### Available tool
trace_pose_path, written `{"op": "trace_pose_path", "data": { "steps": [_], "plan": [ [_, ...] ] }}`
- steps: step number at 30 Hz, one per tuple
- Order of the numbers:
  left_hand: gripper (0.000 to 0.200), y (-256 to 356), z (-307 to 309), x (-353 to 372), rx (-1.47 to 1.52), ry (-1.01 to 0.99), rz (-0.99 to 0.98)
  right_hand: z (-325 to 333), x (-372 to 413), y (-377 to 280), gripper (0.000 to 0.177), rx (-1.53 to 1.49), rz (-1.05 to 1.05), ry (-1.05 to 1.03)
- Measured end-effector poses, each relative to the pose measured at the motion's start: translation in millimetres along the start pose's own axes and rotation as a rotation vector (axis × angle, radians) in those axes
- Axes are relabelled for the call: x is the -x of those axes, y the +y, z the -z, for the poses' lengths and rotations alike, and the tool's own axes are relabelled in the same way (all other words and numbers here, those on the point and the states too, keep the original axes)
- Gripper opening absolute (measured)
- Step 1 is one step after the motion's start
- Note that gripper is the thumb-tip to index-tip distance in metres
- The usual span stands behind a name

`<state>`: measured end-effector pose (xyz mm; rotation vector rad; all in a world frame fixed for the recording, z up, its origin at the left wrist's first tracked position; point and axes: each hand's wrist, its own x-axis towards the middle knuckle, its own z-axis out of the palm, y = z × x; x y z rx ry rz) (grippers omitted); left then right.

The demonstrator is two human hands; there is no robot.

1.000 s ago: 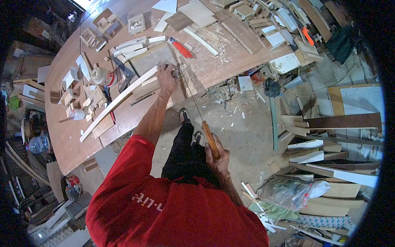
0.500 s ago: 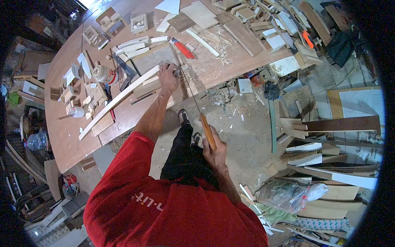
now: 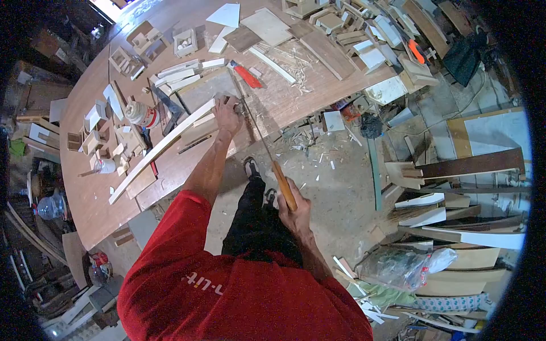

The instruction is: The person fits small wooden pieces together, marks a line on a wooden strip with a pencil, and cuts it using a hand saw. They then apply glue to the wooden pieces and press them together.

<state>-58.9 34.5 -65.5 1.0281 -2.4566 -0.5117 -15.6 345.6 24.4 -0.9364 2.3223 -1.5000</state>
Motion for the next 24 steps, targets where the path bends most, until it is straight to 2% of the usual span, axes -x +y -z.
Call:
{"op": "trace_pose_path", "data": {
  "steps": [3,4,7,10,16,24],
  "plan": [
    [0.040,-2.5,-2.2,-1.4,0.000,-0.031,0.028,15.9,24.3,-9.1,0.037,-0.050,-0.126,-0.025],
    [0.039,-4.0,-4.5,-2.2,-0.007,-0.020,0.020,14.1,26.6,-6.6,0.038,-0.014,-0.089,0.000],
    [0.038,-7.5,-8.9,-3.1,-0.003,-0.011,0.004,7.6,5.6,-12.9,0.038,0.033,-0.189,-0.064],
    [0.036,-5.2,-3.3,-1.1,-0.008,-0.026,-0.002,-14.3,-17.8,3.1,0.039,-0.074,-0.177,-0.035],
    [0.038,-7.3,-1.0,0.3,0.000,-0.009,-0.048,-19.0,-17.5,5.4,0.043,-0.028,-0.044,0.014],
    [0.049,-7.1,-5.0,-3.8,-0.013,-0.023,-0.034,-19.3,-15.5,4.9,0.043,-0.080,-0.141,-0.033]
  ]
}}
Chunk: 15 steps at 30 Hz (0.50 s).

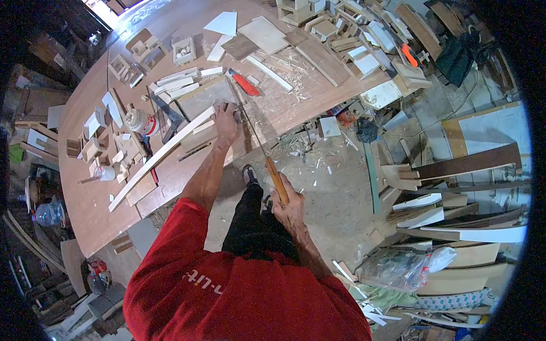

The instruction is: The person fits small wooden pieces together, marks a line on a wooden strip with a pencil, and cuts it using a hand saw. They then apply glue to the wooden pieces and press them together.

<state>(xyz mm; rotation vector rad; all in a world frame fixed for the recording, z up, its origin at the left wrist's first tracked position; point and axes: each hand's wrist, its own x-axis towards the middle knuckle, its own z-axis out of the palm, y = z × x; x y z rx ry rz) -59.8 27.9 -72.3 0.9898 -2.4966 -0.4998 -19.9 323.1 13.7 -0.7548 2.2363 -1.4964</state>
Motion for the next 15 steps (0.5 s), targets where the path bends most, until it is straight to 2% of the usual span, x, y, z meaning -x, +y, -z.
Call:
{"op": "trace_pose_path", "data": {
  "steps": [11,13,15],
  "plan": [
    [0.046,7.4,6.2,1.0,0.002,0.011,0.015,-2.8,-9.6,3.4,0.043,0.042,0.151,0.074],
    [0.046,5.9,4.7,2.2,-0.009,0.006,0.027,2.6,-7.8,-5.8,0.042,-0.022,0.000,0.006],
    [0.046,7.1,4.2,0.3,-0.016,0.007,0.035,10.5,-0.2,-10.5,0.042,0.009,-0.027,-0.015]
  ]
}}
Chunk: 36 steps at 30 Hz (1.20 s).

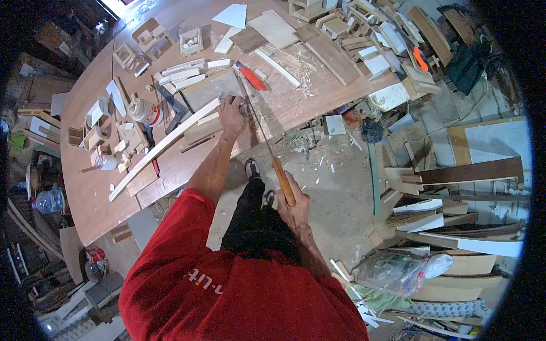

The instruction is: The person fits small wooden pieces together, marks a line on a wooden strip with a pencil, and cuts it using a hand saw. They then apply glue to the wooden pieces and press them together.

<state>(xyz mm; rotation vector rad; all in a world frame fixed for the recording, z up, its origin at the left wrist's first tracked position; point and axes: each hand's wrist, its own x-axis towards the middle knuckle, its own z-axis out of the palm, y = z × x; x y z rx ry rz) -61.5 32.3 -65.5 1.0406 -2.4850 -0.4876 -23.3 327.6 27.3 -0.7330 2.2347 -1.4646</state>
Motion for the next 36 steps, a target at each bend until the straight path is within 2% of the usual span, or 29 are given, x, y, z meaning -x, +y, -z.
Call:
{"op": "trace_pose_path", "data": {
  "steps": [2,4,5,7,11,13,17,19,20,23,25,28,29,31,32,34,35,36],
  "plan": [
    [0.044,1.9,1.2,0.1,0.010,0.004,0.024,8.4,13.7,5.6,0.041,0.035,-0.025,-0.023],
    [0.044,2.2,3.9,-0.6,0.036,-0.015,0.024,14.6,30.1,15.5,0.041,0.059,0.131,0.057],
    [0.044,2.8,5.0,-0.3,0.065,-0.032,0.021,18.2,38.4,15.9,0.041,0.059,0.129,0.056],
    [0.041,3.9,5.3,0.9,0.032,-0.015,0.019,25.9,47.1,7.1,0.041,0.045,-0.056,-0.005],
    [0.039,5.0,5.9,0.4,-0.007,0.022,0.000,24.1,42.8,-0.9,0.040,0.052,0.069,0.068],
    [0.039,0.8,1.7,-0.5,0.005,0.017,-0.011,20.5,26.9,-4.7,0.039,0.134,0.004,0.006],
    [0.039,-2.7,-5.2,-1.8,0.000,0.046,-0.025,4.1,-0.5,-7.2,0.040,0.101,-0.098,-0.017],
    [0.039,0.1,-1.5,-0.6,0.017,0.035,-0.010,9.4,13.8,0.1,0.040,0.161,0.205,0.068],
    [0.039,1.7,0.2,-0.8,0.036,0.025,0.004,13.9,24.8,4.9,0.040,0.164,0.206,0.064],
    [0.043,1.0,1.5,-0.3,0.070,0.002,0.008,21.2,42.1,9.4,0.041,0.073,0.102,0.067],
    [0.043,-0.5,-0.4,-2.1,0.055,0.002,0.004,18.3,26.8,0.9,0.041,0.105,-0.025,-0.007],
    [0.044,-1.3,-3.0,-0.2,0.036,-0.001,-0.001,5.5,-1.3,-5.7,0.038,0.043,-0.062,-0.019],
    [0.045,-1.2,-3.0,-1.5,0.034,0.001,0.000,7.0,1.9,-4.3,0.038,0.039,-0.060,-0.009],
    [0.044,0.3,-1.5,-0.4,0.006,0.002,-0.004,15.0,18.5,2.2,0.042,0.101,0.120,0.016],
    [0.044,0.6,-1.5,-1.3,-0.023,0.000,-0.001,19.1,27.4,3.3,0.042,0.103,0.123,0.019],
    [0.044,-0.3,-1.3,-1.8,-0.004,-0.020,0.010,26.1,43.6,1.1,0.040,0.002,-0.089,-0.011],
    [0.044,0.1,-0.9,-2.4,0.012,-0.038,0.020,23.4,38.9,3.7,0.040,0.003,-0.090,-0.006],
    [0.044,-1.4,-3.0,-5.3,0.014,-0.033,0.014,16.7,24.3,4.6,0.040,0.078,0.026,0.019]
  ]
}}
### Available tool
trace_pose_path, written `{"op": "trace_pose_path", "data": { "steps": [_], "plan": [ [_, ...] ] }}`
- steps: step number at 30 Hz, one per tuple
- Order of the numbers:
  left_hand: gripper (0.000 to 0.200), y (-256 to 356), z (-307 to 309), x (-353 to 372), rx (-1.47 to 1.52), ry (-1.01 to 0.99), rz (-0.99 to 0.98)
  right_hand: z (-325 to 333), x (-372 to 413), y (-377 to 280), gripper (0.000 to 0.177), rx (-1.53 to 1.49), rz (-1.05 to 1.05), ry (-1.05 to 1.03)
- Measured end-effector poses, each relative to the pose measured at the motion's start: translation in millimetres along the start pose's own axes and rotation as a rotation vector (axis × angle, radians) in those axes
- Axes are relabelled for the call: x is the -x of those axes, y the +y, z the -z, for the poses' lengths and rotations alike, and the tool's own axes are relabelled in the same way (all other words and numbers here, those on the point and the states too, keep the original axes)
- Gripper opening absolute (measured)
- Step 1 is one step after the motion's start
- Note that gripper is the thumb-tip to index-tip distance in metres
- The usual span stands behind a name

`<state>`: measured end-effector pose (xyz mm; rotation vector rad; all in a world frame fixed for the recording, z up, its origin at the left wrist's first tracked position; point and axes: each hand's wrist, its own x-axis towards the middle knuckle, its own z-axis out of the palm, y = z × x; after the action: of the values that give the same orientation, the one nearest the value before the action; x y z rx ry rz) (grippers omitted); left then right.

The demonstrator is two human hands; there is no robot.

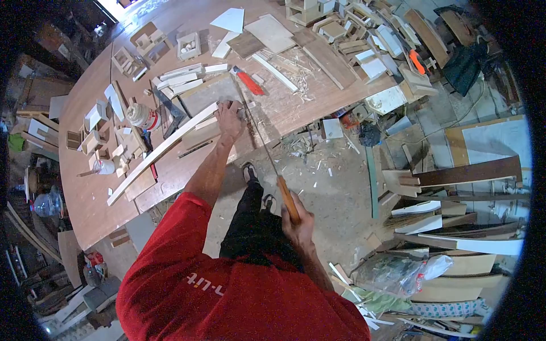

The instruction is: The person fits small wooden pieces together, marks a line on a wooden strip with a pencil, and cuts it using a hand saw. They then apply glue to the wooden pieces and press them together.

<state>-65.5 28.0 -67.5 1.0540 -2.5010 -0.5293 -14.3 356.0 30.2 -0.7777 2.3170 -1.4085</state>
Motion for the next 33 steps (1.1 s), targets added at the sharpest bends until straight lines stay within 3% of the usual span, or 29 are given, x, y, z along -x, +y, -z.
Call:
{"op": "trace_pose_path", "data": {
  "steps": [2,5,10,11,13,16,19,22,25,29,31,33],
  "plan": [
    [0.044,-6.0,-8.1,1.1,0.001,0.024,-0.008,-9.4,-15.4,2.4,0.040,0.073,0.110,0.028],
    [0.044,0.4,-2.8,4.8,-0.007,0.094,-0.020,-12.1,-19.2,2.7,0.039,-0.051,-0.023,-0.032],
    [0.043,1.7,2.7,6.3,0.026,0.021,0.007,9.5,24.4,-0.9,0.037,-0.081,-0.175,-0.017],
    [0.038,2.5,3.9,3.7,0.022,0.022,-0.002,4.4,15.1,1.9,0.037,-0.079,-0.172,-0.014],
    [0.038,-0.8,-0.1,1.2,0.020,0.007,-0.002,-10.8,-13.7,3.0,0.037,0.096,0.081,0.013],
    [0.037,0.5,2.2,2.9,0.011,0.021,-0.012,-14.6,-25.8,-0.3,0.038,0.010,-0.112,-0.086],
    [0.036,3.1,1.2,4.1,0.016,0.055,-0.005,-1.6,8.3,10.7,0.038,-0.051,0.004,0.018],
    [0.037,-0.3,0.3,6.0,0.010,0.044,-0.004,4.5,19.6,6.9,0.038,-0.038,-0.089,-0.007],
    [0.036,0.2,-0.8,3.1,0.010,0.028,-0.015,-13.7,-16.7,3.1,0.038,0.012,0.026,-0.003],
    [0.035,1.5,3.6,4.6,0.025,0.022,-0.016,-7.5,-4.8,2.9,0.038,0.008,0.010,-0.032],
    [0.036,-0.3,-2.8,1.8,0.041,0.039,-0.010,4.9,20.2,2.6,0.038,-0.056,-0.148,-0.037],
    [0.036,-3.8,-4.6,3.1,0.052,0.050,-0.007,4.5,21.1,1.8,0.038,-0.042,-0.121,-0.025]
  ]
}}
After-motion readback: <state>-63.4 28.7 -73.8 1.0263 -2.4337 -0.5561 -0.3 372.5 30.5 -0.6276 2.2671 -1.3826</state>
